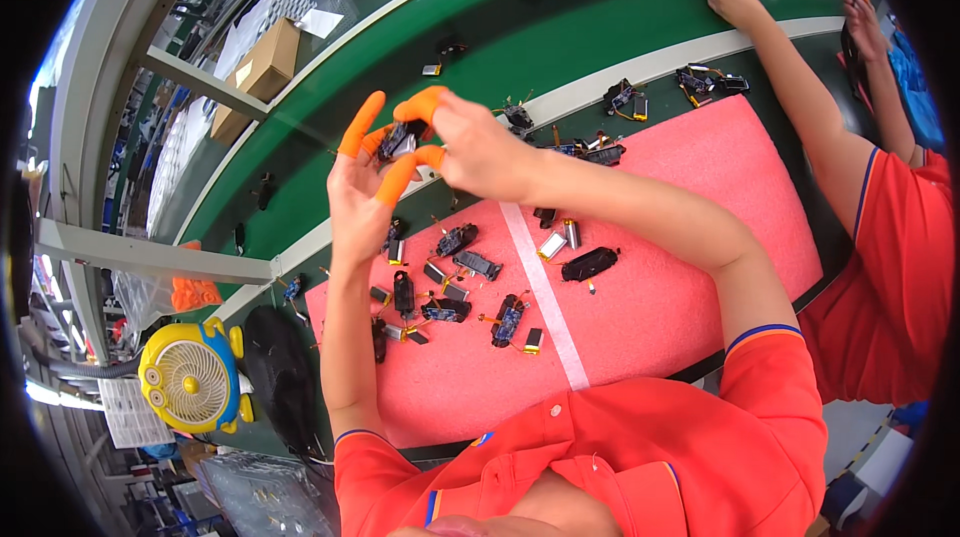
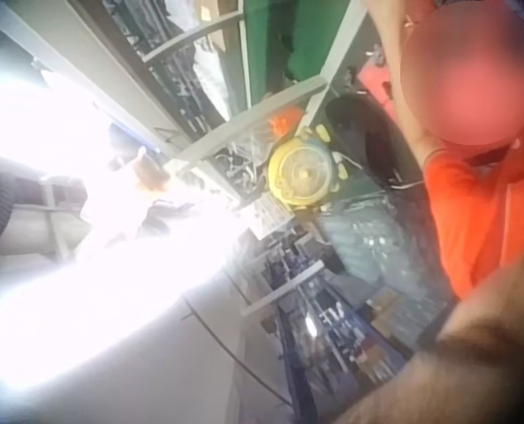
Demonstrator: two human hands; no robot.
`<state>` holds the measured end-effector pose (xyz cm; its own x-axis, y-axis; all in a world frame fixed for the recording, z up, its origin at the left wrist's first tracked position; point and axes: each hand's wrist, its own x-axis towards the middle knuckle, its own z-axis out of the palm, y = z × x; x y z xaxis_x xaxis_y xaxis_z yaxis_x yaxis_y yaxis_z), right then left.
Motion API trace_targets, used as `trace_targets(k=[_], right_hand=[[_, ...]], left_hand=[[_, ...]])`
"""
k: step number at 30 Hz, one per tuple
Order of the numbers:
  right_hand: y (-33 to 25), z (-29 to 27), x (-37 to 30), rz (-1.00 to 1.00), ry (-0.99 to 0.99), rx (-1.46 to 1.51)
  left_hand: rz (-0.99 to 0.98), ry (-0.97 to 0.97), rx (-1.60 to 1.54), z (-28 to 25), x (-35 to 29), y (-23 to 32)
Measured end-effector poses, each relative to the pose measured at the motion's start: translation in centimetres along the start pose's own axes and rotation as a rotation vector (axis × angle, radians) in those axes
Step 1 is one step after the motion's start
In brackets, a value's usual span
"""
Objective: Assembling small electronic components at a factory production line workstation.
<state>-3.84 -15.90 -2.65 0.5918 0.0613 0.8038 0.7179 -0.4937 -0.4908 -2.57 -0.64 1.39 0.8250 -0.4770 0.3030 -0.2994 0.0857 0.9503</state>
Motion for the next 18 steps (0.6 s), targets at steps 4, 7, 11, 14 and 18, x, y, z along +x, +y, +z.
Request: trace_targets(k=[4, 7, 11, 14, 18], right_hand=[[0.0, -1.2, 0.8, 0.094, -0.046, 0.164], [-0.4, -1.0, 0.5, -0.077, -0.008, 0.104], [-1.2, 0.0, -0.3, -0.207, 0.100, -0.127], [-1.0, 0.5, -0.6, -0.203, 0.095, -0.075], [-0.9, -0.3, 0.3, 0.008, 0.045, 0.114]], left_hand=[[0.132, -0.040, 0.055, -0.5, 0.1, 0.0], [0.132, -0.003, 0.090, -0.1, 0.0, 0.3], [0.149, 0.104, 0.168, 0.8, -0.6, -0.3], [0.144, 0.153, 0.204, 1.2, -0.9, -0.7], [0.101, 0.097, 0.151, 0.5, -0.7, 0.1]])
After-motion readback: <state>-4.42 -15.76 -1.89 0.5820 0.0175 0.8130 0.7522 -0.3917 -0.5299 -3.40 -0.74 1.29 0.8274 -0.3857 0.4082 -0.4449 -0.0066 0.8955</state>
